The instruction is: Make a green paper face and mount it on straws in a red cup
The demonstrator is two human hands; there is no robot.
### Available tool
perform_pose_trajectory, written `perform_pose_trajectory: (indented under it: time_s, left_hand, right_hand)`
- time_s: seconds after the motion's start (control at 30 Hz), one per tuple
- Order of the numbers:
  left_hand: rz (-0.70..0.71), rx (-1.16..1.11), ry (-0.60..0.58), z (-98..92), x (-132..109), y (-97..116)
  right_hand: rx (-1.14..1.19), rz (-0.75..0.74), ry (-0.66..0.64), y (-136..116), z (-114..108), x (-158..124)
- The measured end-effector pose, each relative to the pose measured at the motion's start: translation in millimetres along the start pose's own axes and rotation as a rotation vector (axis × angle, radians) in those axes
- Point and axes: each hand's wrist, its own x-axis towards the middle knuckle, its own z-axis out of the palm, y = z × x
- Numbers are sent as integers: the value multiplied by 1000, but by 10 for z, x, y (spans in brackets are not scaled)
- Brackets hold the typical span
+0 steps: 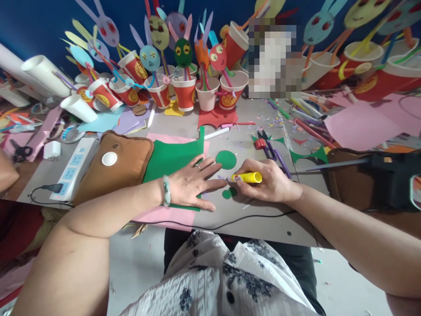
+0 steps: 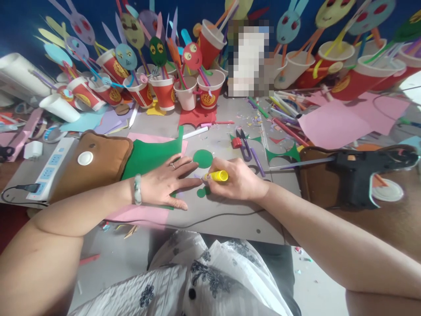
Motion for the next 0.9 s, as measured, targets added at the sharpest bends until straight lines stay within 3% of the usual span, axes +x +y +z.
perform_pose_trajectory:
  time_s: [0.1, 0.27, 0.5, 0.73, 0.9]
  left_hand:
    - [-8, -7, -1, 5, 0, 2]
    - [-11, -10, -1, -11, -2, 7]
    - [-10, 11, -12, -12, -9, 6]
    - [-10, -15, -1, 6, -9, -5]
    - [-18, -14, -5, -18, -9, 3]
  right_hand:
    - [-53, 4, -65, -30, 13, -4]
    - [-83, 62, -46, -62, 48, 8]
    - [3, 182, 197, -32, 6, 25]
    - [-27, 77, -66, -51, 20, 7]
    - [-75, 127, 28, -60, 49, 28]
